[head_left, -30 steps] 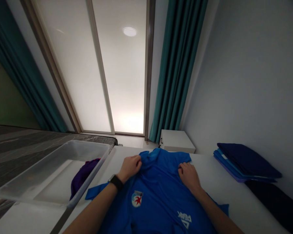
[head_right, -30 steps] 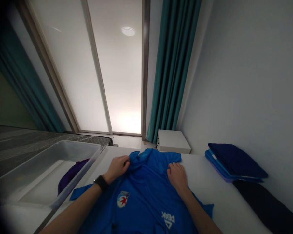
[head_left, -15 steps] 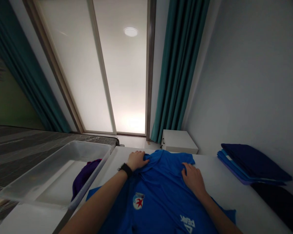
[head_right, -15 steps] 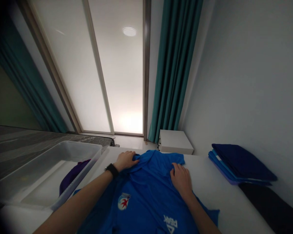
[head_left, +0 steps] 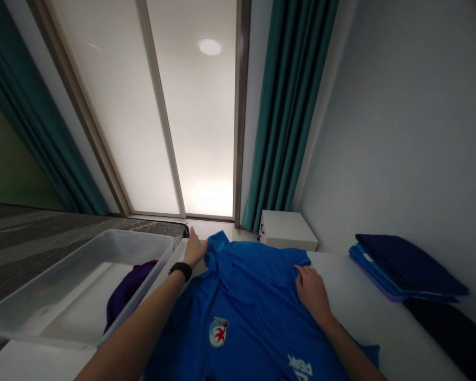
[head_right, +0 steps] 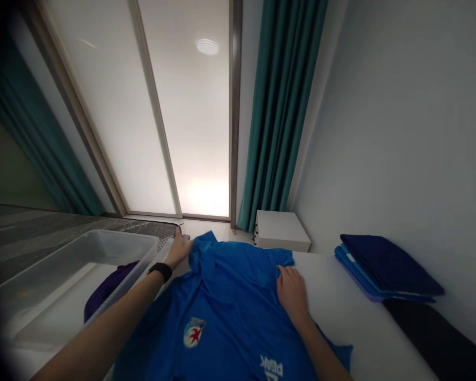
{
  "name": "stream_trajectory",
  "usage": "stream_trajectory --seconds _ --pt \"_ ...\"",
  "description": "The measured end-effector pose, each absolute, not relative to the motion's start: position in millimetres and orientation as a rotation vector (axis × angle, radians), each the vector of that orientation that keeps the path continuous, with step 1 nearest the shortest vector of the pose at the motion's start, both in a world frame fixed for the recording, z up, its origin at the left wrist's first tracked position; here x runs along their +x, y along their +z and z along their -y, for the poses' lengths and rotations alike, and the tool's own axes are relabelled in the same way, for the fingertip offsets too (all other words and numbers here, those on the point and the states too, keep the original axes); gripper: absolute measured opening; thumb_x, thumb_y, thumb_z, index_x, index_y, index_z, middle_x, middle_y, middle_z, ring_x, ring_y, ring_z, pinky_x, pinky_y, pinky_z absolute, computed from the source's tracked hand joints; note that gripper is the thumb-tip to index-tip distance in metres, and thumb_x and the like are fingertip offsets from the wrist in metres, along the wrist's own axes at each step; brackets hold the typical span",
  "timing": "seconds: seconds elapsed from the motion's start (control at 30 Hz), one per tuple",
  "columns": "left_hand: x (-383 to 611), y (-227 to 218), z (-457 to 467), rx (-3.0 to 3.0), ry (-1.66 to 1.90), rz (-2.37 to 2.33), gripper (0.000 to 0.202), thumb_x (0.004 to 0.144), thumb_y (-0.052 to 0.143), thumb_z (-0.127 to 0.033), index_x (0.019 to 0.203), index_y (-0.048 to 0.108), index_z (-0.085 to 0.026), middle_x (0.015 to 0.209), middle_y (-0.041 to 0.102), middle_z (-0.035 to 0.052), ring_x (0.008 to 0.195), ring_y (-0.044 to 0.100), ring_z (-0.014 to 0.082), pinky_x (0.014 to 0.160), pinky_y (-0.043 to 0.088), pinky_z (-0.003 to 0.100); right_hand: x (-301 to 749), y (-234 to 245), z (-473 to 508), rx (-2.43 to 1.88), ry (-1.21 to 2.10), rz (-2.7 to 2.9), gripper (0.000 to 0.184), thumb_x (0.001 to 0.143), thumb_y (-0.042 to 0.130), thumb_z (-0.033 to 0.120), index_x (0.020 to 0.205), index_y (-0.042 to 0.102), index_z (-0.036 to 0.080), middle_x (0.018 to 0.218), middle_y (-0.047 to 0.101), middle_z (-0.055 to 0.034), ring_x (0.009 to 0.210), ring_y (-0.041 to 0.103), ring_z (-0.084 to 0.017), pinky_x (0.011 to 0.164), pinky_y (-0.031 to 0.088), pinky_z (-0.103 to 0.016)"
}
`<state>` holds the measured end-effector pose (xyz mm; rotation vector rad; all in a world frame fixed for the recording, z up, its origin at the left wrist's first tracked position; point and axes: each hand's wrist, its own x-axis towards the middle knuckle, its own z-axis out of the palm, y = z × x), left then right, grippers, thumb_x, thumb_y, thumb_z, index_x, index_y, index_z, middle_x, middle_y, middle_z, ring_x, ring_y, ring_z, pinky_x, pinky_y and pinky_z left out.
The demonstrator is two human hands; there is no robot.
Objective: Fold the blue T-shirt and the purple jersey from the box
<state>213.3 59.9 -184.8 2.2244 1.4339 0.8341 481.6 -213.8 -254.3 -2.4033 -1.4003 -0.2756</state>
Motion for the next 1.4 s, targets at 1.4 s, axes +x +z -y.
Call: stream_trajectory --seconds 1.4 --pt "197 -237 -4 2.779 0.38 -1.378 0.056 0.096 0.035 -0.042 0.146 0.042 -0.016 0.154 0.037 0.0111 0.146 0.025 0.0281 0.118 0.02 0.048 450 -244 180 -2.387 -0.023 1.866 0.062 0.099 0.028 0.049 0.151 0.031 0.016 0.159 0.026 -0.0101 0.147 0.017 -0.023 0.12 0.011 -0.044"
